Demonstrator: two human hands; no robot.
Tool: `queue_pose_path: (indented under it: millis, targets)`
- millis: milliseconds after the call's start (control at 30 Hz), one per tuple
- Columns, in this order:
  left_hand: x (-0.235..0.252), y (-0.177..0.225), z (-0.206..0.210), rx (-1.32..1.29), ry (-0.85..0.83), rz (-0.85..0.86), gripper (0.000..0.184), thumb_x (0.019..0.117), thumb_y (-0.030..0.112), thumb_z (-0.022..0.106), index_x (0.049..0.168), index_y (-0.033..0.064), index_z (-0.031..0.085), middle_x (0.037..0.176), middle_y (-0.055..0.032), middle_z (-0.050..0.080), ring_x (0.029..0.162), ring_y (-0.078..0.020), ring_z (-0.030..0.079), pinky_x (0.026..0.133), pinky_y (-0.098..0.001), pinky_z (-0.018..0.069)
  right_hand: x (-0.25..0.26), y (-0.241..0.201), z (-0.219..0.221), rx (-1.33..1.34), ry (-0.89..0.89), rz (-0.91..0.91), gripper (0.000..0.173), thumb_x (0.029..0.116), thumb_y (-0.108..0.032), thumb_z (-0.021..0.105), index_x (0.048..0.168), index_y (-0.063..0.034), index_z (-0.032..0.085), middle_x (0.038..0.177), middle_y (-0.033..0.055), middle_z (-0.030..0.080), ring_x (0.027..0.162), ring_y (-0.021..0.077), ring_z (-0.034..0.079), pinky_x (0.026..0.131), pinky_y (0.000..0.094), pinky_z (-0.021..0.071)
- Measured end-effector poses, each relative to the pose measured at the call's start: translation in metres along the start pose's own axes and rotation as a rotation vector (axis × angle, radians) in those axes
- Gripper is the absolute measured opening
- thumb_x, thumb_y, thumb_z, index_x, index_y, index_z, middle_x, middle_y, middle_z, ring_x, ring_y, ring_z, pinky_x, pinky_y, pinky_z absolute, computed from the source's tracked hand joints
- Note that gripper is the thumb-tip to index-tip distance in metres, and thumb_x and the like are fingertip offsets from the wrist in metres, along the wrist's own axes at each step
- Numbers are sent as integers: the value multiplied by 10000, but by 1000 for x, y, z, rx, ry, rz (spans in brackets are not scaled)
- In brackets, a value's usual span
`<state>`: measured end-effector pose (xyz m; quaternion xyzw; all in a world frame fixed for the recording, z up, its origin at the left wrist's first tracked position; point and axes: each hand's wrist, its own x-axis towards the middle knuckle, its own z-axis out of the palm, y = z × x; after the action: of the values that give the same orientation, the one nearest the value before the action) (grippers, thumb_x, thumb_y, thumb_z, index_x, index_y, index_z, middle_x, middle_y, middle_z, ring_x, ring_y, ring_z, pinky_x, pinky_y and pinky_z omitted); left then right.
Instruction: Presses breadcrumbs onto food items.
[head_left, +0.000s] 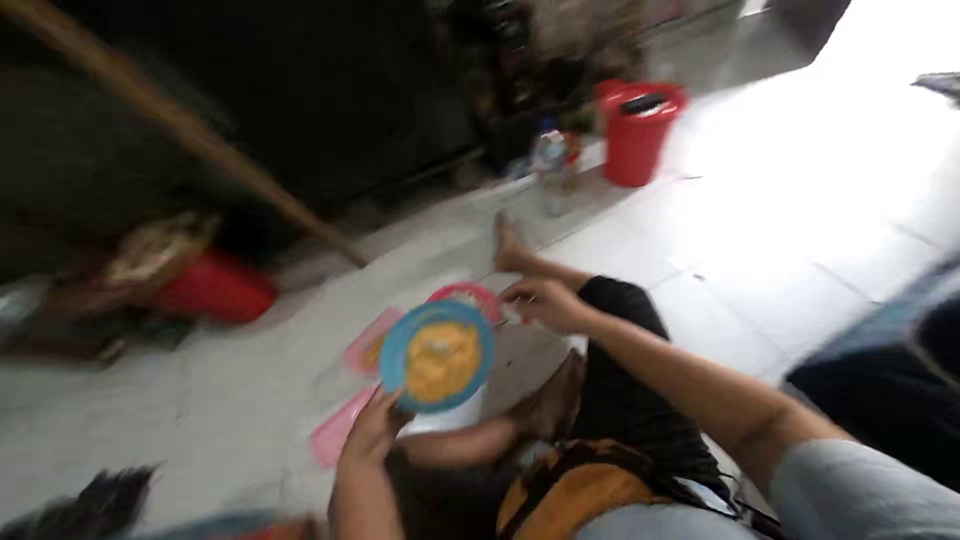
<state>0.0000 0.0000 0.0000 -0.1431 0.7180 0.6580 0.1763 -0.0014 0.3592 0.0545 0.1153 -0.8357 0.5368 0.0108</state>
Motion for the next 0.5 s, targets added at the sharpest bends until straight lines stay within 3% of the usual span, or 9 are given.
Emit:
queue_pose_path:
  millis: [100,200,367,433,500]
  targets:
    - [-31,5,17,-47,-13,3,360,1104,145,363,1450,72,428,1069,-92,656,821,-141,652,718,-312,557,4,-19,7,-121,-92,-191,271,1019,-6,524,1198,-14,726,1193,159,705,1073,235,683,951,419,562]
    - [-68,3,27,-36,-61,43,347,1113,161,346,1433,72,445,1017,-77,664,782,-126,646,696,-296,548,1,-47,24,-271,-259,-282,363,977,71,487,1233,-30,725,1211,171,705,1087,270,686,964,436,558]
    - [-112,6,37,-2,-64,47,363,1105,184,387,1453,102,454,1070,-96,666,845,-153,655,737,-323,555,16,-63,53,-546,-560,-418,507,904,161,547,1343,-57,675,1350,200,646,1291,361,593,1114,545,447]
    - [-123,5,37,2,-43,71,350,1095,191,411,1428,112,487,1058,-85,677,832,-146,663,722,-313,563,16,-63,60,-609,-631,-486,528,882,180,566,1349,-44,667,1349,210,637,1332,383,545,1161,545,390]
    - [-128,7,36,-10,-19,91,364,1093,185,416,1443,113,486,1081,-89,672,838,-145,659,734,-313,561,15,-61,63,-645,-634,-522,518,846,201,599,1297,-35,698,1305,220,650,1309,412,543,1146,561,396]
